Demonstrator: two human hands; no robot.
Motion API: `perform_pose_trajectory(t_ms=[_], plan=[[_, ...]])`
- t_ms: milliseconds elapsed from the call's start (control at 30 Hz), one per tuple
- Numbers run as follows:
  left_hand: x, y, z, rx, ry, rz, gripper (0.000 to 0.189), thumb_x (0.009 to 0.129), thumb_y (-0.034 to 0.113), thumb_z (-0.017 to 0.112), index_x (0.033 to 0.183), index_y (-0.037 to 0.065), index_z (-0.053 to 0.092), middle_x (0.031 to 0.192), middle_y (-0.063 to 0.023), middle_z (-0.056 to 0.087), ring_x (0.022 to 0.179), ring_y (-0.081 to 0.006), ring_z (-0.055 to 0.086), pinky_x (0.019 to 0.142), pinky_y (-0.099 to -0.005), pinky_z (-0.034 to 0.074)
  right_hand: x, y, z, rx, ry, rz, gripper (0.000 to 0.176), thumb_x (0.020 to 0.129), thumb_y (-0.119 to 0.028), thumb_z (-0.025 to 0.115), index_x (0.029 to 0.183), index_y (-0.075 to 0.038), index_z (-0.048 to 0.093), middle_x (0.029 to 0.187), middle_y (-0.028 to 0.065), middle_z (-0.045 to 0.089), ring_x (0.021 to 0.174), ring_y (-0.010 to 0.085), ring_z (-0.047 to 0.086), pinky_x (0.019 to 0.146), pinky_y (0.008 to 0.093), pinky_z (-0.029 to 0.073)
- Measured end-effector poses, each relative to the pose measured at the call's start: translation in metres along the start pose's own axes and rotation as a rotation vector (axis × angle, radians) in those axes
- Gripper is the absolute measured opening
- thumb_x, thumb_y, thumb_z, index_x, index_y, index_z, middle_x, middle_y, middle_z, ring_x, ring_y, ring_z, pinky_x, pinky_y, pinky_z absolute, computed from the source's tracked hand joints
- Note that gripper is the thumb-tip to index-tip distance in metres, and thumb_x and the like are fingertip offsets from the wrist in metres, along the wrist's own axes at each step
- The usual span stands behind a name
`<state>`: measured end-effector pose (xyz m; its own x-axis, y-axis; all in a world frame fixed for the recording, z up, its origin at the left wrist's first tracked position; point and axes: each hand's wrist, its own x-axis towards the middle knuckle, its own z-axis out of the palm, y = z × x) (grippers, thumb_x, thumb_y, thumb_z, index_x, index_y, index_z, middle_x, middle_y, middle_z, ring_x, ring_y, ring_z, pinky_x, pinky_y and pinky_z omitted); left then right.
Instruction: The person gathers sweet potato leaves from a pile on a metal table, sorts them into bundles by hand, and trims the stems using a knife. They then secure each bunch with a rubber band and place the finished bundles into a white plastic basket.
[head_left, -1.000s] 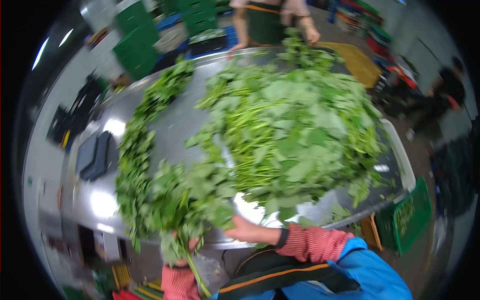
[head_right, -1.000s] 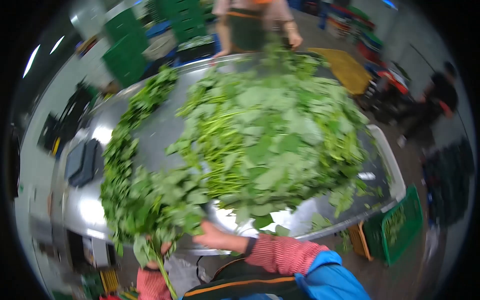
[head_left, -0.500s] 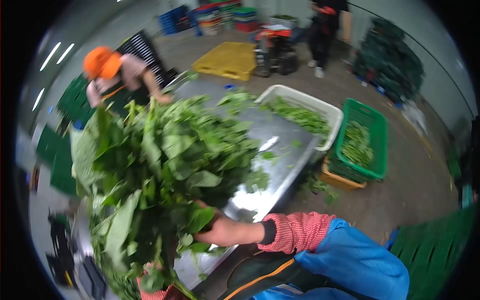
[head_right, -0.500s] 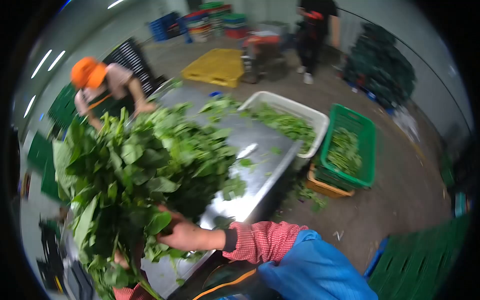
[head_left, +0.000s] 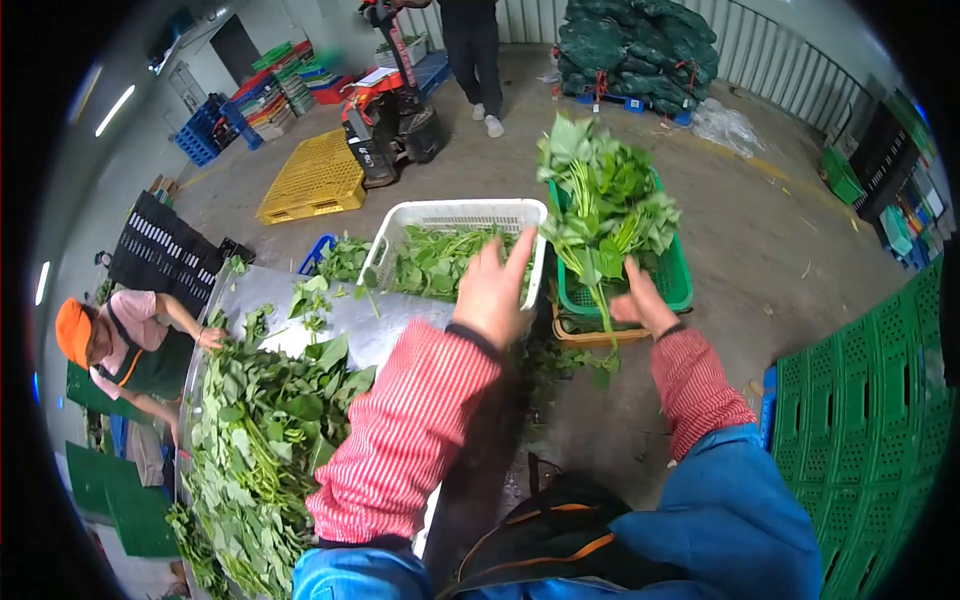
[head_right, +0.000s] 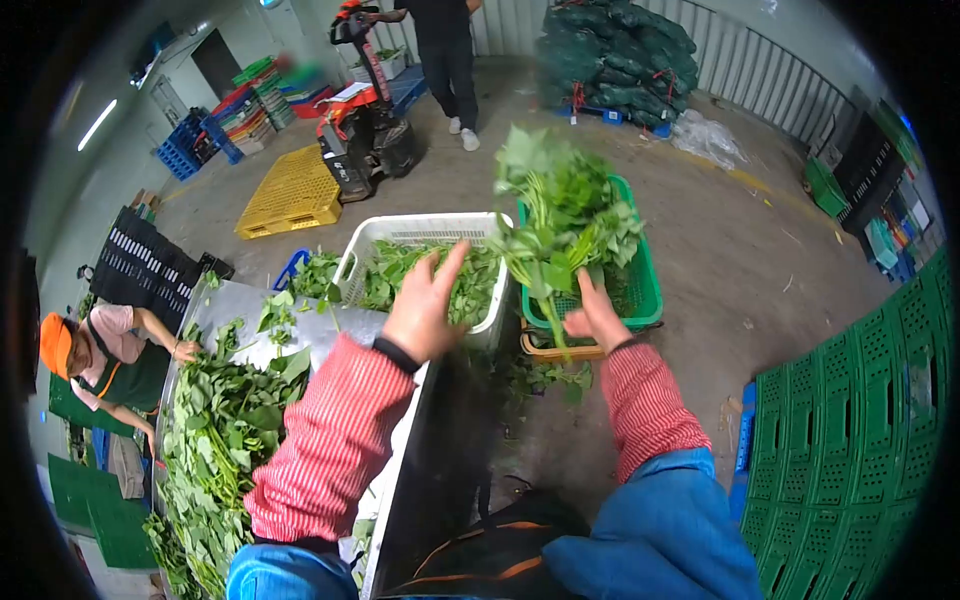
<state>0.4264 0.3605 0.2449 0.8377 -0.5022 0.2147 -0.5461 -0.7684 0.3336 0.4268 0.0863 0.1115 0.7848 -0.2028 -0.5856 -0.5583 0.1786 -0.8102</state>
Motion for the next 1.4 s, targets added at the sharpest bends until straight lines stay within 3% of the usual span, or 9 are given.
perform_pose_trajectory(t_ms=[200, 400, 533, 633, 833, 967, 1167, 1267, 1400], plan=[[-0.124, -0.004, 0.02, -0.41, -0.252, -0.037, 0.075, 0.071, 0.01, 0.073, 0.137, 0.007, 0.038, 0.118, -0.022, 0.052, 0.108, -0.0383, 0.052, 0.092, -0.0412, 0.045, 0.011, 0.158, -0.008, -0.1, -0.025, 0.179, 0.055, 0.09, -0.042, 0.055, 0.128, -0.006, 0.037, 0.065, 0.0066, 0.055, 0.044, 0.0153, 0.053, 0.038, 0.0272, 0.045], [-0.265, -0.007, -0.01, -0.632, -0.132, -0.311, 0.045, 0.083, 0.014, 0.064, 0.125, 0.008, 0.051, 0.102, -0.012, 0.061, 0.096, -0.0309, 0.058, 0.086, -0.037, 0.048, -0.042, 0.159, 0.112, -0.373, -0.386, -0.027, 0.034, 0.095, -0.029, 0.052, 0.114, -0.001, 0.048, 0.064, 0.0048, 0.055, 0.046, 0.0104, 0.053, 0.039, 0.0234, 0.043], [-0.379, -0.005, -0.043, -0.319, 0.492, -0.654, 0.057, 0.071, 0.01, 0.075, 0.121, 0.001, 0.051, 0.111, -0.0151, 0.058, 0.103, -0.0311, 0.056, 0.091, -0.0375, 0.043, -0.109, 0.14, 0.215, -0.406, -0.714, -0.157, 0.031, 0.095, -0.024, 0.053, 0.112, 0.001, 0.052, 0.064, 0.0044, 0.055, 0.045, 0.0093, 0.05, 0.04, 0.0214, 0.041], [-0.48, -0.021, -0.059, 0.309, 0.786, -0.878, 0.087, 0.057, 0.011, 0.082, 0.131, 0.002, 0.039, 0.128, -0.0204, 0.043, 0.118, -0.0377, 0.042, 0.1, -0.0456, 0.035, -0.15, 0.142, 0.284, -0.421, -0.871, -0.188, 0.039, 0.095, -0.031, 0.052, 0.118, 0.001, 0.049, 0.07, 0.0074, 0.057, 0.051, 0.0114, 0.055, 0.042, 0.023, 0.044], [-0.613, -0.064, -0.053, 0.41, 0.817, -1.439, 0.114, 0.049, 0.028, 0.089, 0.141, 0.005, 0.024, 0.144, -0.0289, 0.02, 0.131, -0.0453, 0.027, 0.105, -0.0533, 0.027, -0.208, 0.167, 0.402, -0.451, -0.826, 0.04, 0.072, 0.091, -0.061, 0.041, 0.129, -0.001, 0.034, 0.082, 0.0155, 0.059, 0.064, 0.0206, 0.063, 0.049, 0.0297, 0.054], [-0.624, -0.106, -0.035, 0.426, 0.836, -1.406, 0.123, 0.046, 0.029, 0.089, 0.143, 0.007, 0.017, 0.144, -0.0321, 0.015, 0.134, -0.0504, 0.016, 0.109, -0.0585, 0.019, -0.211, 0.197, 0.451, -0.455, -0.742, 0.044, 0.078, 0.088, -0.068, 0.039, 0.124, 0.001, 0.039, 0.087, 0.0196, 0.06, 0.067, 0.0249, 0.065, 0.048, 0.0307, 0.055], [-0.638, -0.162, -0.02, 0.353, 0.893, -1.416, 0.092, 0.071, 0.033, 0.073, 0.14, -0.002, 0.022, 0.144, -0.0369, 0.006, 0.134, -0.0532, 0.005, 0.108, -0.0607, 0.015, -0.199, 0.201, 0.493, -0.501, -0.607, -0.084, 0.059, 0.094, -0.055, 0.036, 0.115, -0.002, 0.049, 0.096, 0.0117, 0.063, 0.065, 0.0218, 0.066, 0.043, 0.0299, 0.053], [-0.643, -0.188, -0.024, 0.371, 0.844, -1.431, 0.083, 0.077, 0.039, 0.066, 0.137, -0.003, 0.027, 0.143, -0.0391, 0.004, 0.134, -0.0547, 0.003, 0.108, -0.0614, 0.013, -0.2, 0.203, 0.51, -0.429, -0.597, -0.149, 0.061, 0.09, -0.063, 0.038, 0.108, -0.007, 0.056, 0.083, 0.0035, 0.062, 0.055, 0.0133, 0.059, 0.038, 0.0234, 0.045], [-0.628, -0.252, -0.041, 0.385, 0.827, -1.432, 0.1, 0.07, 0.039, 0.074, 0.144, 0.002, 0.017, 0.145, -0.0366, 0.0, 0.135, -0.0528, 0.0, 0.11, -0.0583, 0.012, -0.136, 0.196, 0.57, -0.458, -0.659, -0.133, 0.063, 0.089, -0.064, 0.038, 0.109, -0.008, 0.056, 0.085, 0.0043, 0.062, 0.06, 0.018, 0.062, 0.043, 0.0313, 0.05]])
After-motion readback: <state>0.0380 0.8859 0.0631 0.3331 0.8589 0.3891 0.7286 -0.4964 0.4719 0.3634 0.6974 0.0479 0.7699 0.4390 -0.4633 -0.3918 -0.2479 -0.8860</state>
